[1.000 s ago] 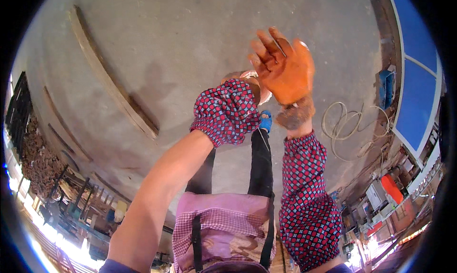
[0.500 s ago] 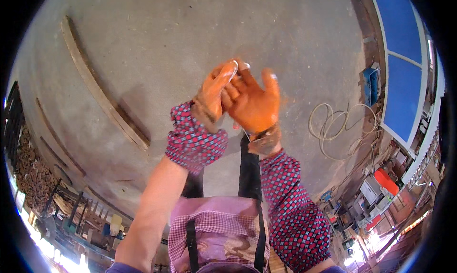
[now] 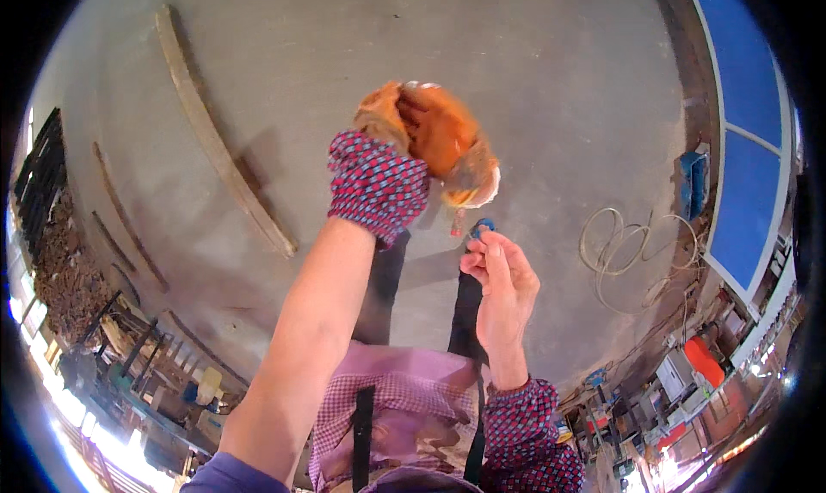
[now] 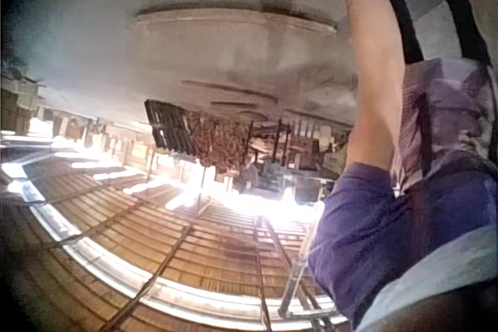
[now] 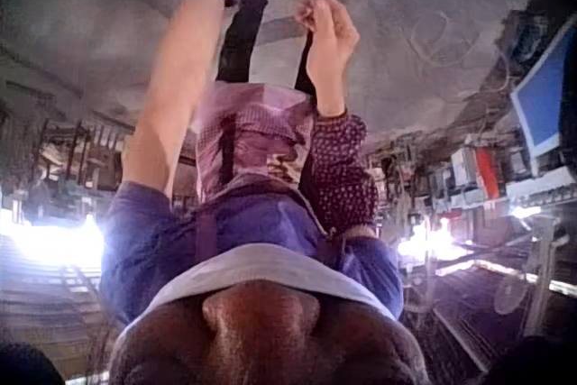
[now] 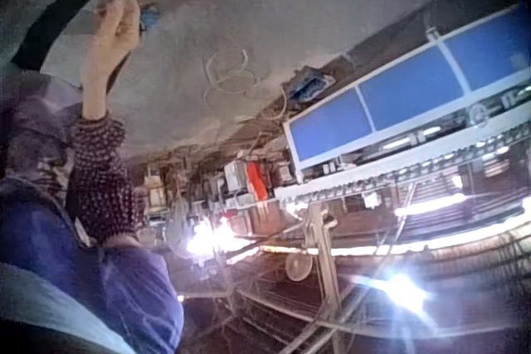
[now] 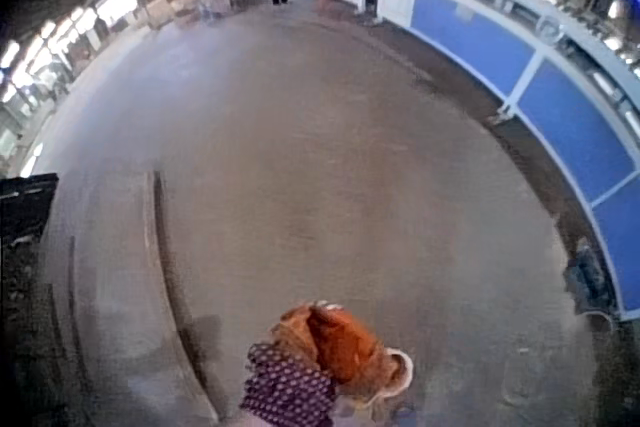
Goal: The person uses a metal scraper to remove a thick white paste from the inside of a red bucket. They repeatedly scrape the sides and bottom, then use a cloth to wipe the residue onto the floor. The person also adjusts their gloves during the process.
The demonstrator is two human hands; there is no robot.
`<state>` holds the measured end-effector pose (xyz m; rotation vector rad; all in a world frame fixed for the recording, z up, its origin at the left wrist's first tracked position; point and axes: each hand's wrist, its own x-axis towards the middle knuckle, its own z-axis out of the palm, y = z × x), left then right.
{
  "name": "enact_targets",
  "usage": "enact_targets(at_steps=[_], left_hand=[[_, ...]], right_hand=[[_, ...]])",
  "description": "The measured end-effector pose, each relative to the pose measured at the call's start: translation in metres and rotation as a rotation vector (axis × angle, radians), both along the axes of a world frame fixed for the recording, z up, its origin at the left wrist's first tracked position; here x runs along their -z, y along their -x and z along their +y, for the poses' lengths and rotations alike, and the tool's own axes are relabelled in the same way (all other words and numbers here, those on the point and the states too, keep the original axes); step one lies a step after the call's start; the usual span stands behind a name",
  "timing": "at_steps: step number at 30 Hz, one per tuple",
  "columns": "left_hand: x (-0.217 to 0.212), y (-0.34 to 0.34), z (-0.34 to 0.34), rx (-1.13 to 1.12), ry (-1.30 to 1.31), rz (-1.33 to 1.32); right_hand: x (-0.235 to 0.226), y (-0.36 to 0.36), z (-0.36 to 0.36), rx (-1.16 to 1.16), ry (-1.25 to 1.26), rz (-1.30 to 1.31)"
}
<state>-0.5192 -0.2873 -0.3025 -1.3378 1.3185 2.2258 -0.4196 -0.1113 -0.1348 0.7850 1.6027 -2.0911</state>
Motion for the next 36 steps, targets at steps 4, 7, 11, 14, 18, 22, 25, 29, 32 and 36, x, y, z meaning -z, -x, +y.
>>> enact_targets(at_steps=[4,7,11,14,18,22,25,29,32,36], left_hand=[[-0.004,-0.02,-0.009,0.195,0.277,-0.101],[-0.005,-0.018,-0.007,0.398,0.467,-0.176],[-0.009,-0.01,-0.016,0.639,0.682,-0.274],[-0.019,-0.012,-0.035,0.791,0.832,-0.374],[-0.02,0.034,-0.006,1.116,0.933,-0.412],[-0.105,0.018,-0.06,1.58,1.145,-0.663],[-0.057,-0.022,-0.052,1.051,1.681,0.077],[-0.045,-0.031,-0.024,1.001,1.472,0.218],[-0.036,-0.038,-0.017,0.976,1.124,-0.139],[-0.028,-0.035,-0.01,0.921,0.946,-0.214]], right_hand=[[0.005,0.008,-0.047,-0.571,-0.443,0.567],[0.027,0.013,-0.062,-0.533,-0.557,0.683],[0.036,0.023,-0.061,-0.604,-0.609,0.877],[-0.006,0.014,-0.069,-0.688,-0.26,0.613],[-0.099,-0.011,-0.043,-0.706,0.116,0.524],[-0.19,-0.069,-0.02,-1.018,0.725,0.314],[-0.184,-0.097,-0.007,-1.014,0.838,0.457],[-0.165,-0.067,0.011,-1.064,0.259,0.867],[-0.153,-0.016,-0.001,-1.131,-0.078,0.593],[-0.122,0.015,-0.065,-0.885,-0.269,0.818]])
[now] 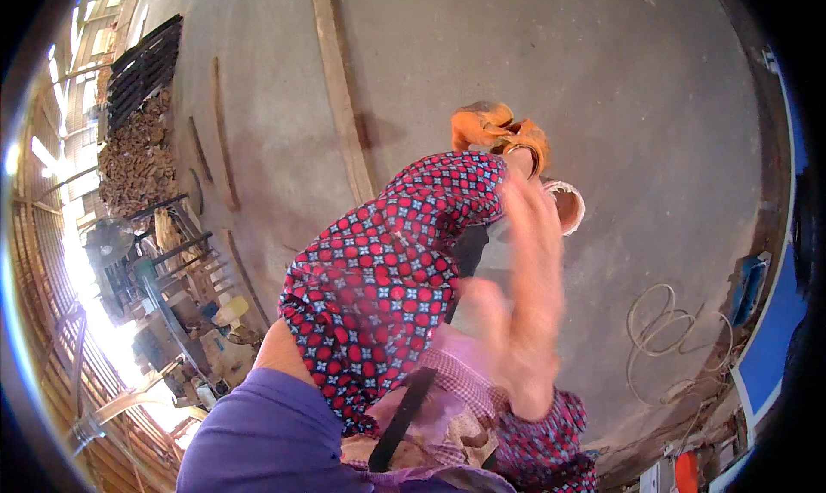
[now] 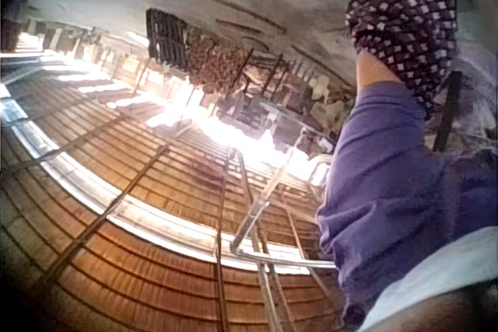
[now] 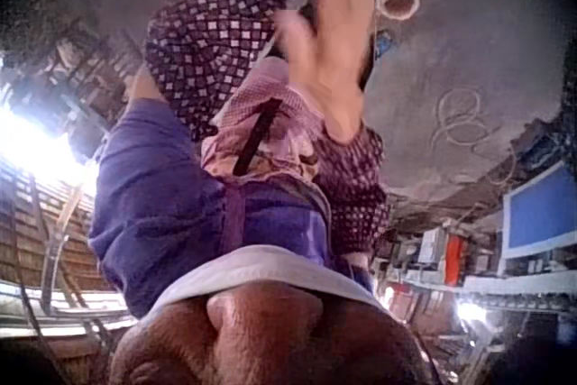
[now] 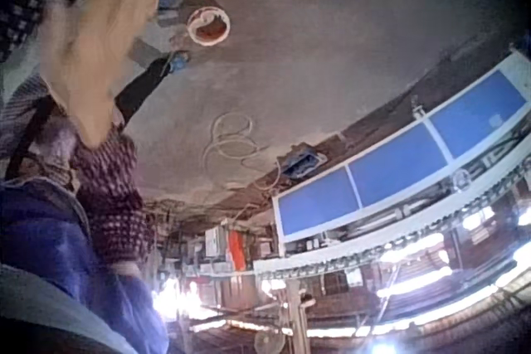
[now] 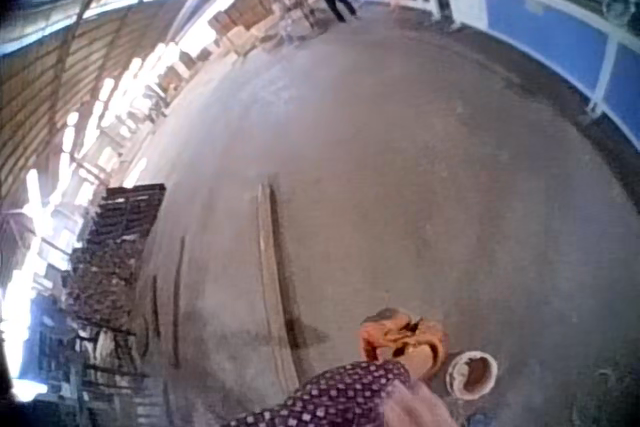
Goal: The person uses a metal scraper to remove a thick white paste from the inside of a red bucket. They repeatedly scrape the sides and bottom, then use a cloth to wipe the residue onto the floor. The person also adjusts their gloves during the process.
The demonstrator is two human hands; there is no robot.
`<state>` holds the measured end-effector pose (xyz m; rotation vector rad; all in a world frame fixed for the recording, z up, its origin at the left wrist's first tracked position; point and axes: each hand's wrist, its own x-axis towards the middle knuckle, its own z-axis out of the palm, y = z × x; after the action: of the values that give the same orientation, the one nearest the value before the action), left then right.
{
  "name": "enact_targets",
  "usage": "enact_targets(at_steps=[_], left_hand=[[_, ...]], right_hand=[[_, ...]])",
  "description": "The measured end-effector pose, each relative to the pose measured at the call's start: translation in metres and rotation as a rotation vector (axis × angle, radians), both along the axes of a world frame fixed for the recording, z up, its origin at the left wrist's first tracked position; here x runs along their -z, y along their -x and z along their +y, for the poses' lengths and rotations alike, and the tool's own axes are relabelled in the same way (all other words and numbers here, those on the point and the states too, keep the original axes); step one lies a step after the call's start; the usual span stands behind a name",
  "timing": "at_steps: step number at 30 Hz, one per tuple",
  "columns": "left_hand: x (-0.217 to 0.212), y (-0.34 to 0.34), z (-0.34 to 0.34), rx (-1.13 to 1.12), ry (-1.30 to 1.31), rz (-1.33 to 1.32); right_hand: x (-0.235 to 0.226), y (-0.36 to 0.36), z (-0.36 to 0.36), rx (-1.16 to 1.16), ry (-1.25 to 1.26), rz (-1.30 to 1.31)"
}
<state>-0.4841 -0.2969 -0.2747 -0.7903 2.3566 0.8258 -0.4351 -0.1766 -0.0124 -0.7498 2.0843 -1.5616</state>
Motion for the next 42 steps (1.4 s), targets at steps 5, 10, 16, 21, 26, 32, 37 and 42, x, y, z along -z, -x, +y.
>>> enact_targets(at_steps=[5,10,16,21,26,32,37,42], left_hand=[[-0.001,0.006,-0.002,-0.045,-0.047,-0.022],[-0.001,0.012,-0.004,-0.078,-0.092,-0.028],[0.001,0.017,-0.013,-0.107,-0.115,-0.036],[-0.002,0.023,-0.028,-0.169,-0.133,-0.039],[-0.009,0.03,-0.021,-0.214,-0.215,-0.009],[-0.012,0.021,-0.027,-0.347,-0.339,0.022],[-0.029,0.03,-0.024,-0.576,-0.699,0.145],[-0.073,-0.014,-0.048,-0.603,-1.349,0.148]], right_hand=[[-0.064,-0.022,-0.037,-0.513,0.535,-0.297],[-0.06,-0.029,-0.028,-0.495,0.765,-0.34],[-0.04,-0.037,-0.013,-0.644,0.51,-0.114],[0.002,-0.04,0.018,-0.222,0.408,-0.783],[0.008,-0.03,-0.045,-0.201,0.329,-0.147],[0.094,-0.204,0.098,-0.828,-0.633,-0.347],[0.105,-0.1,0.088,0.118,-0.481,-0.304],[0.124,-0.031,0.081,0.842,0.046,-0.832]])
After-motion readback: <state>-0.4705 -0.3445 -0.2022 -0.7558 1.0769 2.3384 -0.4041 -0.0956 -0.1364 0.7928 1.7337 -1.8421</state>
